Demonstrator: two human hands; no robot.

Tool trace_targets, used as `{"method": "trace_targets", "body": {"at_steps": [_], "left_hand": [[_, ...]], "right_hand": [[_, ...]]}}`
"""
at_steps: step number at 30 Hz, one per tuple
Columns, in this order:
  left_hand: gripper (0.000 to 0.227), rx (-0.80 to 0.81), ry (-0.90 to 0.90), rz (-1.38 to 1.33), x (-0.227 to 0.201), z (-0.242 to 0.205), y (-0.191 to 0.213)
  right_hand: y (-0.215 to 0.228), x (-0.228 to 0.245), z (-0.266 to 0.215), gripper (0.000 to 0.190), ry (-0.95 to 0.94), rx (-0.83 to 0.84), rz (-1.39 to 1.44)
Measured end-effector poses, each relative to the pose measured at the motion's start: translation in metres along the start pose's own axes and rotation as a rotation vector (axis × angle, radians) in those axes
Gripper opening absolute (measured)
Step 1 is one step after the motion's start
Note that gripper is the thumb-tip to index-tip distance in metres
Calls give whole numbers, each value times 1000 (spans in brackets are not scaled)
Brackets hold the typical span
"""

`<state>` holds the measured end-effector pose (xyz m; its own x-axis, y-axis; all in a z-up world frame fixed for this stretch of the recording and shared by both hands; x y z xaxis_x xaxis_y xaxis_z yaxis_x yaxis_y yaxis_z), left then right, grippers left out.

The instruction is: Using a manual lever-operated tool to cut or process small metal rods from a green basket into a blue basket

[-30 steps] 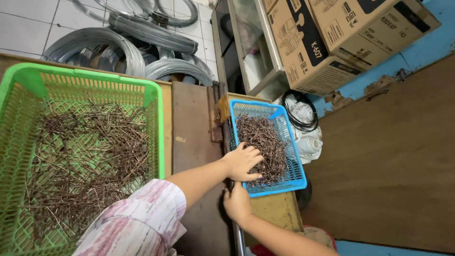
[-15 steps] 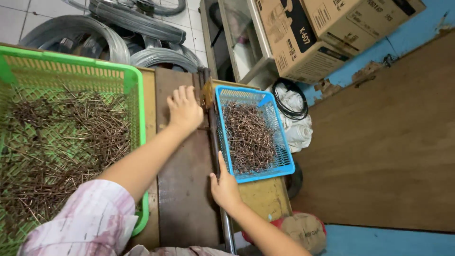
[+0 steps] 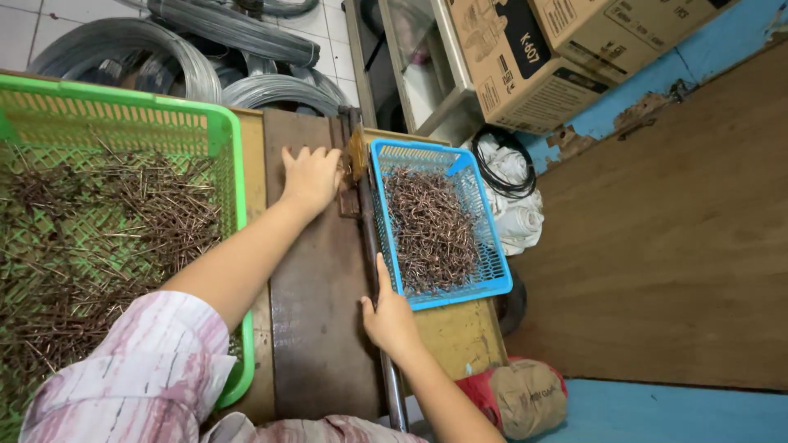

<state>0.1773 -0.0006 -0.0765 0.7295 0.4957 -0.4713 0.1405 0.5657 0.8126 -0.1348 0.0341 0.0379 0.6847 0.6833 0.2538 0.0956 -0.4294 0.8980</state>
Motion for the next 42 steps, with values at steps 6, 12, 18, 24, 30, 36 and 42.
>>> {"method": "trace_targets", "body": {"at_steps": [6, 12, 18, 24, 30, 36, 42], "left_hand": [[13, -75, -104, 23, -1, 8, -3], [25, 0, -78, 21, -11, 9, 18], [26, 115, -60, 37, -1, 31, -3], [30, 334, 126, 89, -23, 35, 23], [29, 662, 181, 49, -61, -7, 79], [24, 571, 292, -290, -72, -61, 210], [20, 351, 386, -789, -22, -74, 111]], "right_hand": [[8, 6, -3, 91, 30, 31, -32], [77, 26, -20, 93, 41, 107, -146], [164, 71, -37, 90, 24, 171, -259], [176, 80, -34, 86, 11, 226, -323], [161, 76, -41, 89, 3, 187, -238], [87, 38, -29, 92, 29, 170, -161], [18, 0, -6, 93, 68, 51, -24]]}}
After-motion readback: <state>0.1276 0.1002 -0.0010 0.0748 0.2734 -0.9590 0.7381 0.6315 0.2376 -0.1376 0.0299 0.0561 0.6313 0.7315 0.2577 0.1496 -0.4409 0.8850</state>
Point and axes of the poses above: each hand's wrist, its own z-axis towards the middle knuckle, its own y-axis out of the back of the hand, x = y × z, the point moved 3 cm from there along z, towards the middle knuckle, and after that the axes turned 8 degrees about -z, right-handed, at the moved point
